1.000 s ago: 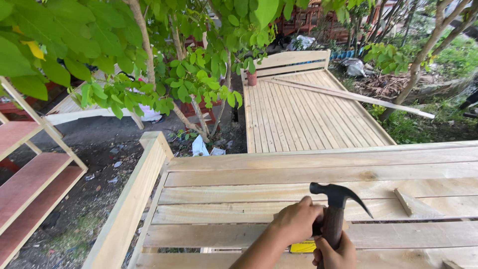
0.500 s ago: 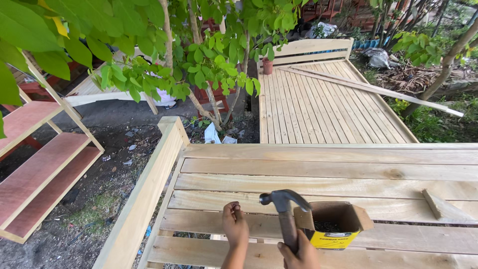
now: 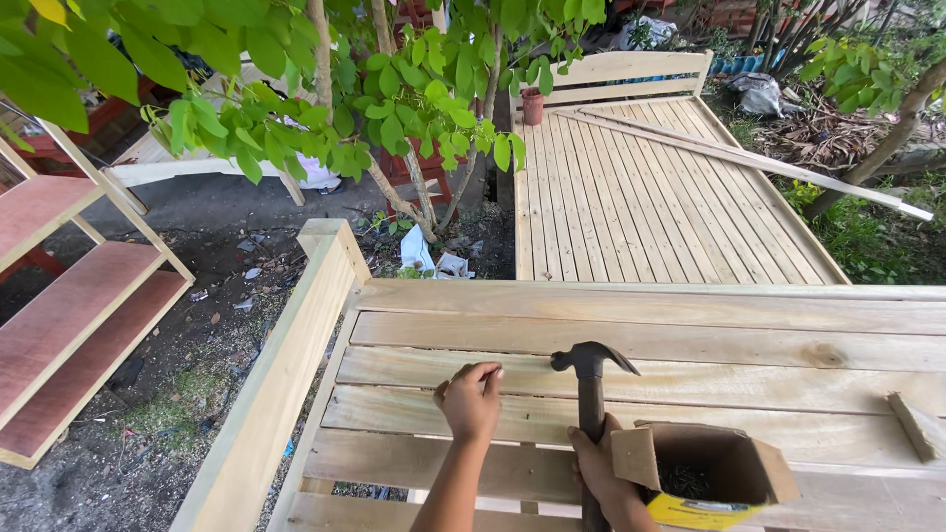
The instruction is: The person hammers common nails into a slatted wooden bed frame laid on the ground, taking nails one at a time from a cardboard nail box and driving them along the frame rails. They reposition nails, hammer along different sections of the frame, and press slats in place while working around the structure.
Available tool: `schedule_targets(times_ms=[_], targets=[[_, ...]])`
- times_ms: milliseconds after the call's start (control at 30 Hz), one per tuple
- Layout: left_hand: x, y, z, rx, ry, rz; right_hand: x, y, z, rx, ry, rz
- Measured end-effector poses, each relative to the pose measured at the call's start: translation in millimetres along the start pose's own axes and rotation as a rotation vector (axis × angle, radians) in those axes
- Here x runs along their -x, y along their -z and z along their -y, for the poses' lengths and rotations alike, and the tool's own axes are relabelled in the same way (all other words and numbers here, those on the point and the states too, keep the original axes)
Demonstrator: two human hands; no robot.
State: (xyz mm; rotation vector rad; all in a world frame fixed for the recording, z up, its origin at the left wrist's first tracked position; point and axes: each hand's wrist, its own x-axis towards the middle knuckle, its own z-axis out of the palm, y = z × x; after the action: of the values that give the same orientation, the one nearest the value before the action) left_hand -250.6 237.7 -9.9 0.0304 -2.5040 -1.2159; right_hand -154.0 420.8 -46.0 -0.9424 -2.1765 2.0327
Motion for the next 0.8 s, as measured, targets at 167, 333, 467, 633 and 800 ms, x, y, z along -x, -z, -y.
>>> schedule_targets(times_ms=[167, 333, 467, 633, 800], targets=[[-28, -30, 3, 0.025, -0.105, 0.131, 1, -3, 26, -0.051, -0.147, -0.013], [-31, -39, 3, -0.049, -0.069, 0.246, -3, -2, 33, -0.077, -0.151, 0.007], [-31, -38, -2, -0.065, -0.041, 0.261, -5, -2, 34, -0.104, -0.160, 0.013], [-30, -36, -7, -0.062, -0.099, 0.206, -4, 0, 37, -0.053, -0.207, 0.023], [-30, -38, -8, -0.088, -0.120, 0.190, -4, -1, 41, -0.092, -0.221, 0.013]])
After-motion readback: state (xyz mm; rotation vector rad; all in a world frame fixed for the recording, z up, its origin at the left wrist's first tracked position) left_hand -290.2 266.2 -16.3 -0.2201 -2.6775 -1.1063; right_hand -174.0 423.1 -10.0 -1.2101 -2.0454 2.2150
